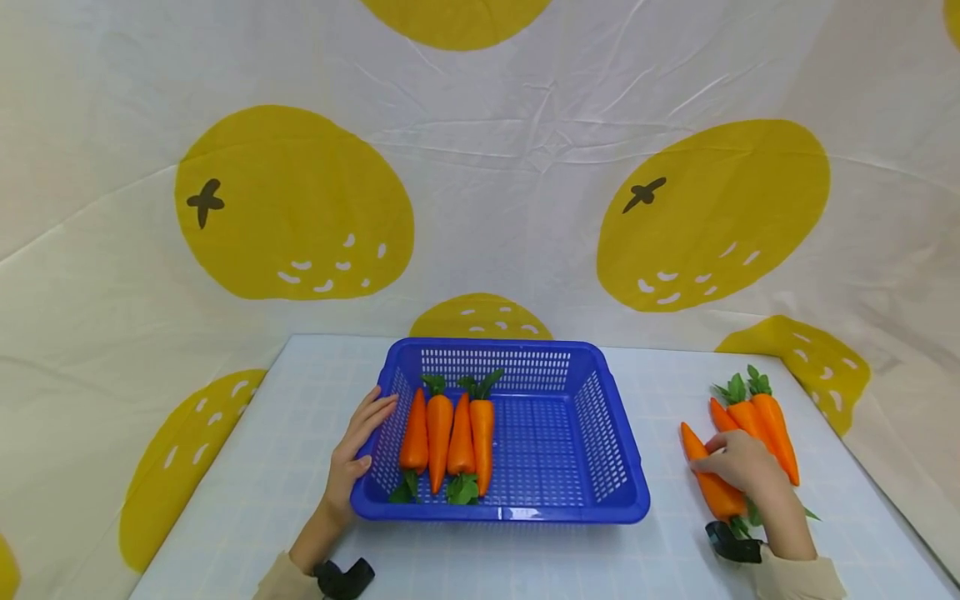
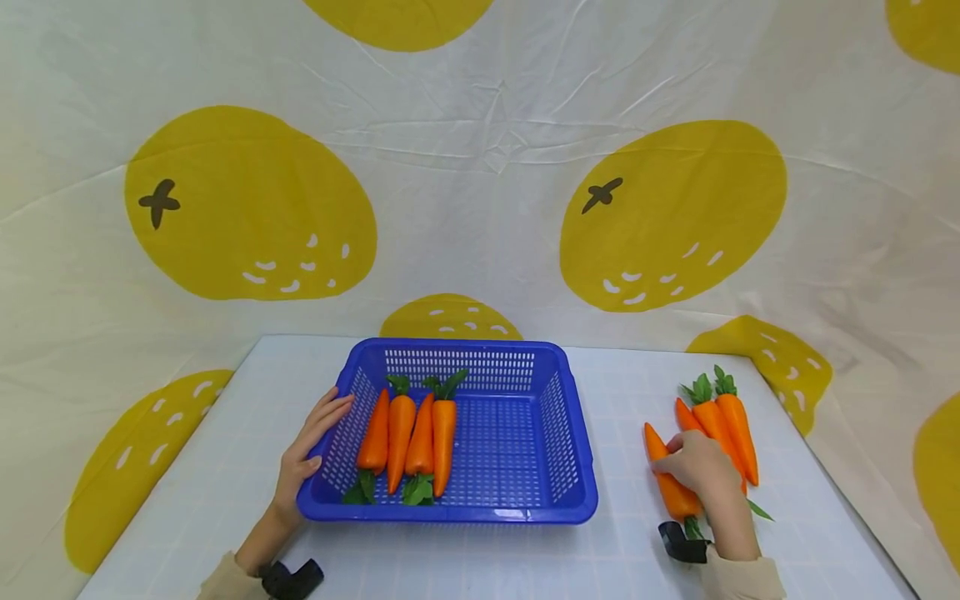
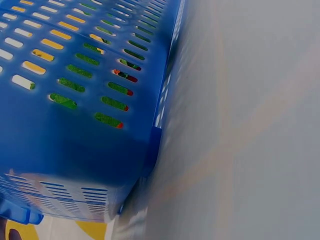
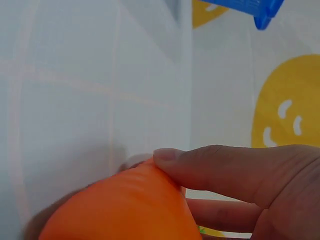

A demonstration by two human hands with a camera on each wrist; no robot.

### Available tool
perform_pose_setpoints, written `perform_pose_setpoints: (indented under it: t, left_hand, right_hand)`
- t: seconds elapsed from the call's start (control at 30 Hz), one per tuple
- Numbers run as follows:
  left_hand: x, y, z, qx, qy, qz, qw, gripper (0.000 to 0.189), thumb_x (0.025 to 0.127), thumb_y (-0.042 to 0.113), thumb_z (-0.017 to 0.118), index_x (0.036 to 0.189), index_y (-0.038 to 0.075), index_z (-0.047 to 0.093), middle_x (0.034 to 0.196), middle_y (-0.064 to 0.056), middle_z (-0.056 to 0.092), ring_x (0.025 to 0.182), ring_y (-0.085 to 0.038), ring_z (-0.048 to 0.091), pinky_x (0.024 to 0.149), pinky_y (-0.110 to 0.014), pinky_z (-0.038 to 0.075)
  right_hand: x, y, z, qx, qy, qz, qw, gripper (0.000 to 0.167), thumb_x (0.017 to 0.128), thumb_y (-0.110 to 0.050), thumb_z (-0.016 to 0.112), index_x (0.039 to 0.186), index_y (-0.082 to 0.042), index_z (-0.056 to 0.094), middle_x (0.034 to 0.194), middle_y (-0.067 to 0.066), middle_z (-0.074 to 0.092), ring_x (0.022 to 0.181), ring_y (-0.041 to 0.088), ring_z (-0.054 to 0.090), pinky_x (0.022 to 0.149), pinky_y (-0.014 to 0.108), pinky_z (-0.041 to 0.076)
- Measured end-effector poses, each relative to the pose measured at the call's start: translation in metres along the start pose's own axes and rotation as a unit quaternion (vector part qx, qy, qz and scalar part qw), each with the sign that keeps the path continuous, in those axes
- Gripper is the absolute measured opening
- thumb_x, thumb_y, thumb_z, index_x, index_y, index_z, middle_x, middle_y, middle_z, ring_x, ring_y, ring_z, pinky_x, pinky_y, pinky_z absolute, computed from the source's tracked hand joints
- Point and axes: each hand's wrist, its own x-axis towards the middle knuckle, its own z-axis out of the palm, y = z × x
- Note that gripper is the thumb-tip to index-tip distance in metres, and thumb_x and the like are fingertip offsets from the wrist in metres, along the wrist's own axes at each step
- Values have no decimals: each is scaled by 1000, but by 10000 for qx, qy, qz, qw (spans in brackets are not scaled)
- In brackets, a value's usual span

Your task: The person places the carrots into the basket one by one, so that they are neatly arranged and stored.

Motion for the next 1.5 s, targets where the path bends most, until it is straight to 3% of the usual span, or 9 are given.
perform_pose_setpoints:
  t: [0.27, 0.57, 0.87, 1.07, 1.5]
  left_hand:
    - [1, -3, 1, 1, -12, 52, 10000, 55, 90, 11, 35, 138, -12, 48, 144, -29, 45, 145, -43, 19, 118, -32, 12]
    - [2, -2, 1, 9, -10, -102, 9999, 55, 90, 11, 35, 139, -12, 48, 145, -29, 44, 146, -42, 19, 118, -29, 12]
    - [1, -1, 0, 7, -2, -106, 9999, 55, 90, 11, 35, 138, -12, 48, 145, -28, 44, 146, -43, 18, 117, -29, 12]
    - [0, 0, -1, 53, 16, -100, 9999, 55, 90, 11, 36, 138, -11, 48, 144, -28, 45, 145, -43, 19, 117, -27, 13]
    - [0, 2, 0, 24, 22, -109, 9999, 55, 90, 11, 36, 138, -12, 48, 144, -30, 44, 145, -43, 19, 117, -28, 13]
  right_hand:
    - [-5, -4, -6, 22, 72, -317, 9995, 52, 83, -32, 76, 108, 12, 65, 89, 16, 64, 78, 25, 54, 66, 37, 51]
    - [-12, -18, -24, 296, 275, -606, 9973, 67, 86, -36, 73, 125, 16, 54, 89, 15, 57, 73, 23, 52, 61, 32, 50]
    - [-18, -45, -43, 205, 287, -757, 9965, 71, 87, -38, 72, 129, 15, 50, 100, 27, 61, 82, 28, 57, 65, 35, 54]
    - [-24, -64, -50, 197, 421, -915, 9947, 66, 89, -34, 71, 129, 14, 50, 97, 25, 64, 78, 26, 61, 67, 38, 55]
    - [-39, -116, -51, 691, 936, -1275, 9850, 68, 91, -38, 68, 138, 7, 47, 113, 30, 60, 88, 35, 64, 67, 39, 56]
